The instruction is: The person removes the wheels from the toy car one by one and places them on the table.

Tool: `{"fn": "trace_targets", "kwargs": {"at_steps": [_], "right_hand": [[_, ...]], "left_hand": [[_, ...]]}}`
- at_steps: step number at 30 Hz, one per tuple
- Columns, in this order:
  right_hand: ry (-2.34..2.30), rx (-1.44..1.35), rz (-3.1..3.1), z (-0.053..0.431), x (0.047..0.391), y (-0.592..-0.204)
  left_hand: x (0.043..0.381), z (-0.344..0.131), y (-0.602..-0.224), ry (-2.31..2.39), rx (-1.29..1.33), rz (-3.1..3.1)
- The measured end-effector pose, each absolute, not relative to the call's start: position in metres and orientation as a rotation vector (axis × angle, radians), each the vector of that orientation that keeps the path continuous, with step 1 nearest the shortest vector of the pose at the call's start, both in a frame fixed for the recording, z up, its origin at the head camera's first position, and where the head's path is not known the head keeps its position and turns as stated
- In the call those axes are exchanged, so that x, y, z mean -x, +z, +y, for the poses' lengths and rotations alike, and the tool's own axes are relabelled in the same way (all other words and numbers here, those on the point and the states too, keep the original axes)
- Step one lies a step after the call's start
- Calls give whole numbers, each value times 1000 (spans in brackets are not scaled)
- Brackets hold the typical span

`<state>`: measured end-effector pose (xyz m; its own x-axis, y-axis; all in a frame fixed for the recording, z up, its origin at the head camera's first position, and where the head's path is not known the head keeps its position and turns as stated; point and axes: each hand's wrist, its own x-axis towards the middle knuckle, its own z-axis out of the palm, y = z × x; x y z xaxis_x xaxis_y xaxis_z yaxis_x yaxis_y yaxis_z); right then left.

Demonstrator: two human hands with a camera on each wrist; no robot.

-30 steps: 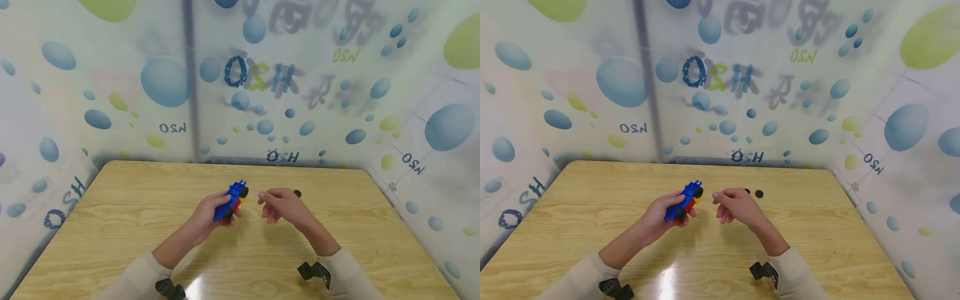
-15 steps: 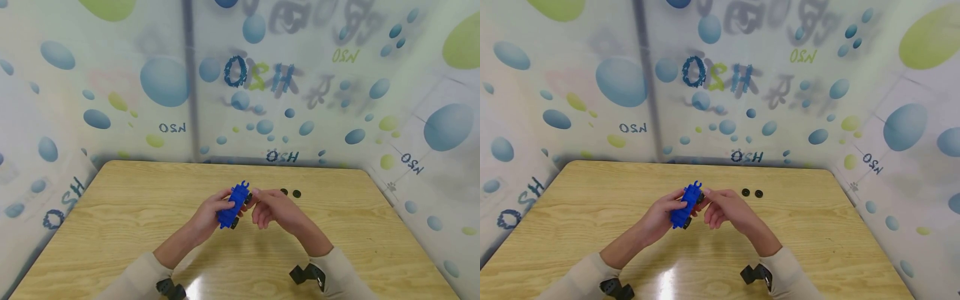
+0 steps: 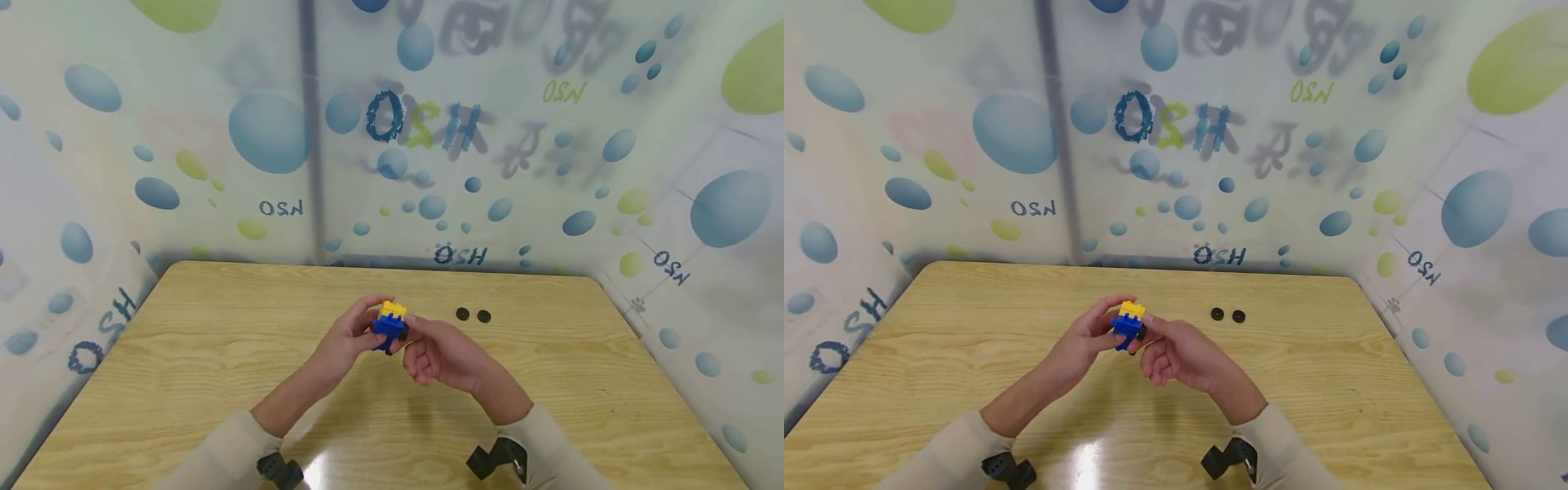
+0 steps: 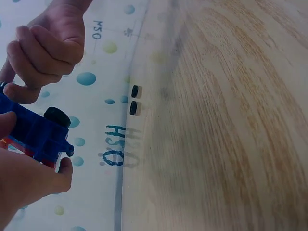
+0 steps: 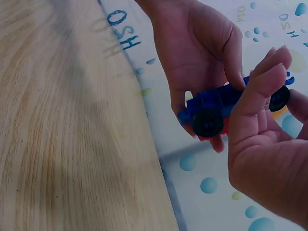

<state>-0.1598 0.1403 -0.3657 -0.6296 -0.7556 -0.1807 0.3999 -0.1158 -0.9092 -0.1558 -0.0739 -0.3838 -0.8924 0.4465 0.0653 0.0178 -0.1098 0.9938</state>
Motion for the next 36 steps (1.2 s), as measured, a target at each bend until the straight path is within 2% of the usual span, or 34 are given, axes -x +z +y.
{"fn": "trace_targets", "kwargs": {"at_steps": [6, 15, 25, 36], "right_hand": [[-1861, 438, 1433, 138, 159, -364], [-1666, 399, 1898, 137, 158, -358], [-1471, 407, 2122, 135, 156, -356], [-1424, 446, 2202, 130, 152, -356]], "left_hand": [[156, -75, -387, 2076, -604, 1955], [156, -76, -386, 2083, -447, 1969], [155, -76, -378, 2219, -243, 1753], [156, -73, -385, 2164, -241, 1643]]}}
